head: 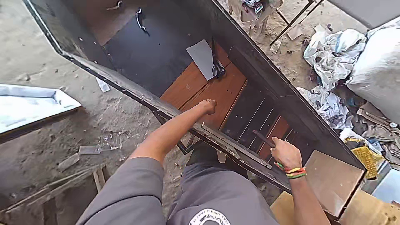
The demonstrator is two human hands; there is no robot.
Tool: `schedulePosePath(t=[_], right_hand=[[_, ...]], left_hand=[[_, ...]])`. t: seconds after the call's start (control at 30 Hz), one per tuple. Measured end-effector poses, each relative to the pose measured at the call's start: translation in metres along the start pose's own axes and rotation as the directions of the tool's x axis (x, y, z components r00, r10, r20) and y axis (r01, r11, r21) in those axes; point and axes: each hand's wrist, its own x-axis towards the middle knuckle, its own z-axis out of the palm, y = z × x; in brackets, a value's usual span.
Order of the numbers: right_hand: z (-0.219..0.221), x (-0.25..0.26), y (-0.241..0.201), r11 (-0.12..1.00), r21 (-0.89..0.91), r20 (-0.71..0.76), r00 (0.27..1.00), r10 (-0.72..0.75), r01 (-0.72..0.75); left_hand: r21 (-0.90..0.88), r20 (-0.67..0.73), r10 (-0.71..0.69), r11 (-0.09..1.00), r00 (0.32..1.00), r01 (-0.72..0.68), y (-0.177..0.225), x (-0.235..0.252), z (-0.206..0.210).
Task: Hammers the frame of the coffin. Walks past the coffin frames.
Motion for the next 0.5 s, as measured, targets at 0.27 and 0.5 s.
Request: schedulePosePath(t=[0.27,0.5], right_hand=[[0.026,0.000,0.020,0.989,0.150,-0.033,0.999,0.021,-0.016],[0.048,-0.013,0.028,0.985,0.169,-0.096,0.995,-0.016,0.032]], left_hand=[[-0.030,-0.174,-0.143,0.990,0.974,0.140,-0.003,-0.051,-0.021],[-0.164,-0.586,0.006,0.979,0.810,-0.125,0.008,-0.138,0.036]])
